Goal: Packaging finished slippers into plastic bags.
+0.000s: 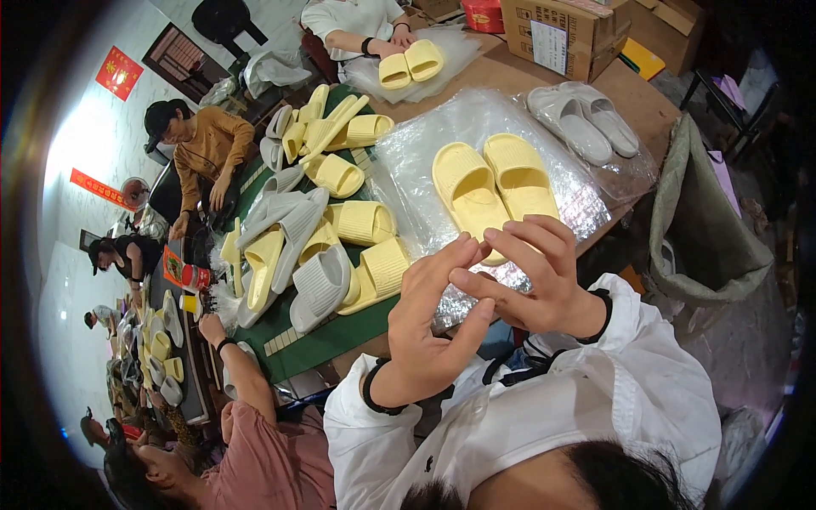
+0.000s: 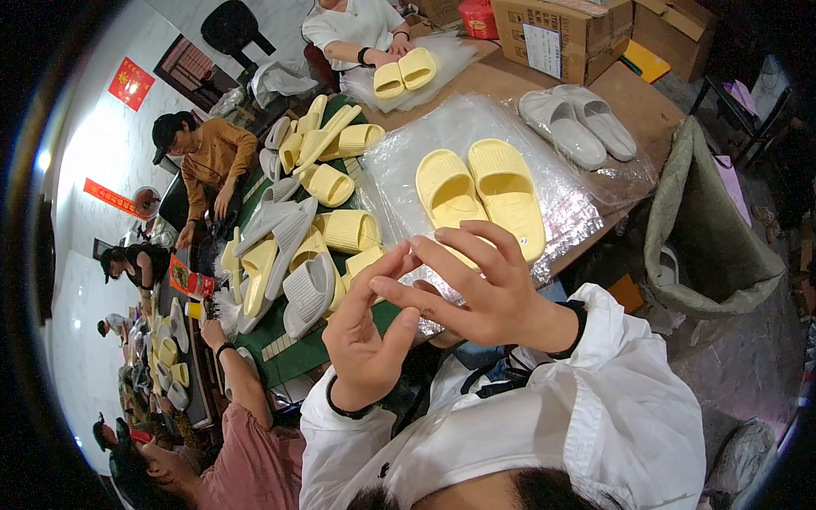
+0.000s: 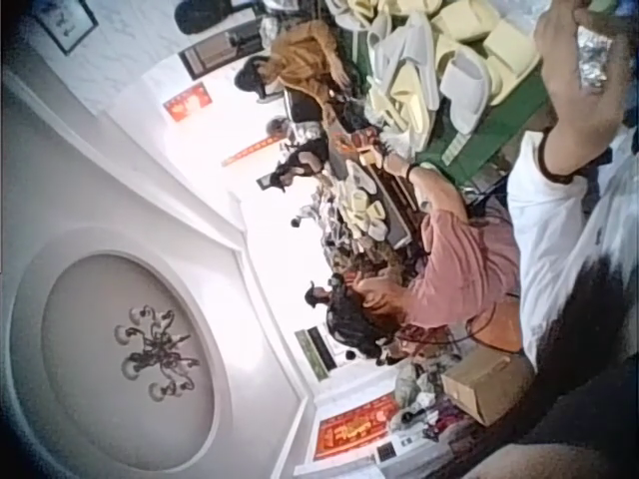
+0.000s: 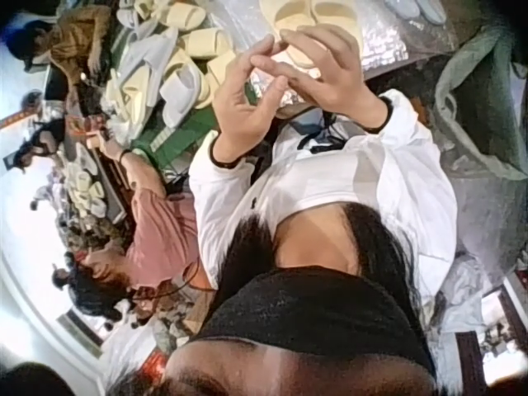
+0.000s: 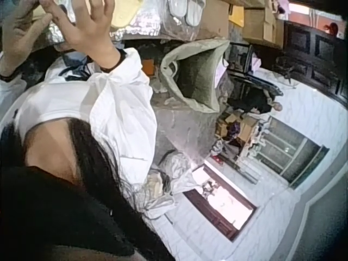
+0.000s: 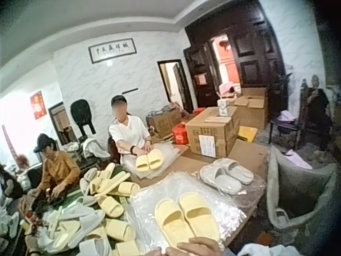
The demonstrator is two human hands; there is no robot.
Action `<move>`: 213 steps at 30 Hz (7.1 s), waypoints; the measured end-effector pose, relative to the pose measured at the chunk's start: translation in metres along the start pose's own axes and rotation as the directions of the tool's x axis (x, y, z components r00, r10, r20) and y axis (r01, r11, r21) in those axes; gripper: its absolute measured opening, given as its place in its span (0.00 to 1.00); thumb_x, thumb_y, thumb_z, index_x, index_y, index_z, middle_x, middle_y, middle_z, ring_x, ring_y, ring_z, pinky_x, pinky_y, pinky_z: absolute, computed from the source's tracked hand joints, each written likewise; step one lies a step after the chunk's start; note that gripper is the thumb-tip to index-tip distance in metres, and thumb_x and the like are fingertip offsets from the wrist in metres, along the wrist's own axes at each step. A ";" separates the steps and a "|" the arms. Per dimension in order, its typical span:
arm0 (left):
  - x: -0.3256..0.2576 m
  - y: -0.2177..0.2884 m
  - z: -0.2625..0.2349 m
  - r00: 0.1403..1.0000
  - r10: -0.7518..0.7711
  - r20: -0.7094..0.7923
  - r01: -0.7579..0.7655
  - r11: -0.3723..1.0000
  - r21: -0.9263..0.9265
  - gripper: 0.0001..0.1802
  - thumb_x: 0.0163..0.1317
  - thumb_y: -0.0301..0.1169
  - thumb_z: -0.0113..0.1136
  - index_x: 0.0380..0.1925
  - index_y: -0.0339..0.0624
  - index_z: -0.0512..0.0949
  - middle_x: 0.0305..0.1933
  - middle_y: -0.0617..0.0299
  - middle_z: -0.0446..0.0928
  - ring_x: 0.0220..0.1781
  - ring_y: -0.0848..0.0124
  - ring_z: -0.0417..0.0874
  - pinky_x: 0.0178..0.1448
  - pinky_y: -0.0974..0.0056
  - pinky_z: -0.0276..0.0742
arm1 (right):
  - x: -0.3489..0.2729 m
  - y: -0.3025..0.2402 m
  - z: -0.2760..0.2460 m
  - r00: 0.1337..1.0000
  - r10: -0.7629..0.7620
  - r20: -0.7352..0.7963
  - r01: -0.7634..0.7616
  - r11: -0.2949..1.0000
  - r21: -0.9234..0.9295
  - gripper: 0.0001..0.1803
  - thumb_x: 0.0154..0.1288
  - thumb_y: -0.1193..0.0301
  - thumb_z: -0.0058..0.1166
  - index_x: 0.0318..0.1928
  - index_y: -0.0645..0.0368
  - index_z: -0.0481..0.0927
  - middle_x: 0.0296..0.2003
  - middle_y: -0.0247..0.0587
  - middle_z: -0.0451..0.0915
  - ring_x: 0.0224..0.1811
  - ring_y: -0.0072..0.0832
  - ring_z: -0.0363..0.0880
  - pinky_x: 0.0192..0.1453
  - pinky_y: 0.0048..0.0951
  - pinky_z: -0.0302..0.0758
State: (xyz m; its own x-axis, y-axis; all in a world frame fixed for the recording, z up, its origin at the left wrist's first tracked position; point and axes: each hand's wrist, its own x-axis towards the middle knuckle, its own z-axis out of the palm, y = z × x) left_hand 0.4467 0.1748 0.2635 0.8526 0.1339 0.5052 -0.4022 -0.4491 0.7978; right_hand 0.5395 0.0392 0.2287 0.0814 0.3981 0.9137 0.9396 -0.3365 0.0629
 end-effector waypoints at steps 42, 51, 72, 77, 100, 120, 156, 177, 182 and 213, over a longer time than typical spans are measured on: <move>-0.006 0.001 -0.006 0.965 -0.192 0.179 0.255 0.850 -0.462 0.16 0.56 0.17 0.56 0.46 0.31 0.70 0.53 0.50 0.74 0.56 0.68 0.73 0.62 0.63 0.64 | -0.004 -0.005 0.003 0.994 -0.011 -0.112 0.010 1.000 -0.008 0.17 0.55 0.65 0.58 0.47 0.36 0.83 0.51 0.30 0.75 0.53 0.30 0.72 0.59 0.39 0.67; -0.007 0.005 -0.008 0.956 -0.195 0.221 0.277 0.849 -0.450 0.18 0.56 0.20 0.57 0.47 0.30 0.68 0.51 0.53 0.73 0.52 0.69 0.74 0.59 0.65 0.67 | 0.000 -0.006 0.003 0.980 -0.011 -0.201 0.018 0.999 0.034 0.12 0.54 0.63 0.59 0.41 0.38 0.85 0.50 0.27 0.75 0.51 0.27 0.72 0.58 0.37 0.68; 0.010 0.001 -0.015 0.929 0.148 0.340 -0.062 0.966 -0.250 0.13 0.53 0.22 0.56 0.40 0.42 0.79 0.55 0.50 0.74 0.64 0.50 0.67 0.66 0.53 0.58 | -0.005 0.010 -0.007 0.954 -0.214 -0.208 0.262 0.935 0.240 0.12 0.37 0.67 0.61 0.29 0.50 0.82 0.29 0.31 0.71 0.28 0.26 0.65 0.30 0.26 0.65; 0.011 0.004 -0.015 0.876 0.218 0.431 -0.174 0.975 -0.140 0.09 0.52 0.27 0.62 0.35 0.42 0.80 0.57 0.43 0.71 0.65 0.44 0.64 0.65 0.46 0.58 | -0.002 0.012 -0.008 0.945 -0.247 -0.214 0.306 0.898 0.315 0.10 0.38 0.66 0.61 0.25 0.53 0.78 0.29 0.33 0.72 0.28 0.27 0.66 0.29 0.27 0.66; 0.005 0.006 -0.013 0.942 0.257 0.217 -0.197 0.945 -0.261 0.24 0.41 0.18 0.71 0.42 0.38 0.75 0.45 0.52 0.78 0.54 0.51 0.74 0.57 0.54 0.67 | 0.010 0.006 -0.017 0.924 -0.266 -0.275 0.293 0.954 0.063 0.21 0.37 0.65 0.55 0.38 0.47 0.85 0.30 0.25 0.68 0.30 0.23 0.62 0.31 0.24 0.61; 0.003 0.003 -0.014 0.940 0.253 0.227 -0.192 0.946 -0.260 0.24 0.41 0.19 0.71 0.41 0.40 0.74 0.46 0.53 0.77 0.56 0.52 0.73 0.58 0.54 0.66 | 0.009 0.005 -0.018 0.938 -0.245 -0.244 0.278 0.955 0.108 0.21 0.38 0.65 0.56 0.39 0.46 0.86 0.30 0.25 0.68 0.30 0.24 0.62 0.32 0.24 0.62; -0.057 -0.187 0.082 0.978 -0.143 0.149 0.015 0.766 0.643 0.19 0.56 0.28 0.53 0.49 0.36 0.70 0.54 0.38 0.69 0.51 0.46 0.74 0.50 0.49 0.73 | -0.094 0.098 0.125 0.426 0.599 0.678 -0.645 0.727 -0.236 0.32 0.56 0.51 0.55 0.57 0.56 0.69 0.42 0.53 0.76 0.51 0.48 0.71 0.55 0.48 0.62; -0.005 -0.199 0.076 0.906 -0.227 0.356 -0.138 0.637 0.759 0.14 0.55 0.37 0.58 0.39 0.44 0.78 0.44 0.55 0.77 0.48 0.56 0.76 0.48 0.52 0.70 | -0.102 0.116 -0.035 0.352 -0.128 0.927 -0.843 0.388 0.373 0.27 0.54 0.61 0.62 0.53 0.60 0.75 0.41 0.41 0.78 0.44 0.28 0.72 0.49 0.28 0.68; 0.007 -0.195 0.065 0.972 -0.232 -0.042 0.217 0.815 0.537 0.08 0.62 0.32 0.52 0.34 0.40 0.76 0.37 0.53 0.77 0.38 0.55 0.77 0.42 0.52 0.71 | -0.087 0.115 -0.037 0.311 -0.215 0.926 -0.791 0.481 0.378 0.25 0.53 0.59 0.63 0.49 0.59 0.78 0.41 0.42 0.77 0.45 0.30 0.73 0.50 0.28 0.68; -0.033 -0.146 0.093 0.997 0.019 0.072 -0.020 1.000 0.018 0.06 0.61 0.24 0.53 0.39 0.38 0.72 0.65 0.42 0.60 0.70 0.47 0.56 0.70 0.52 0.52 | -0.127 0.072 0.031 0.462 0.617 0.637 -0.724 0.677 -0.130 0.20 0.57 0.57 0.54 0.44 0.60 0.76 0.36 0.58 0.77 0.42 0.53 0.73 0.47 0.46 0.69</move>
State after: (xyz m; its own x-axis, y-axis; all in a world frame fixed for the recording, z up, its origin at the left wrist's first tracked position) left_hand 0.5082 0.1534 0.0996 0.8666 0.0615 0.4951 -0.4133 -0.4674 0.7815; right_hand 0.6068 -0.0087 0.1049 0.8289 0.5202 0.2055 0.5341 -0.6271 -0.5670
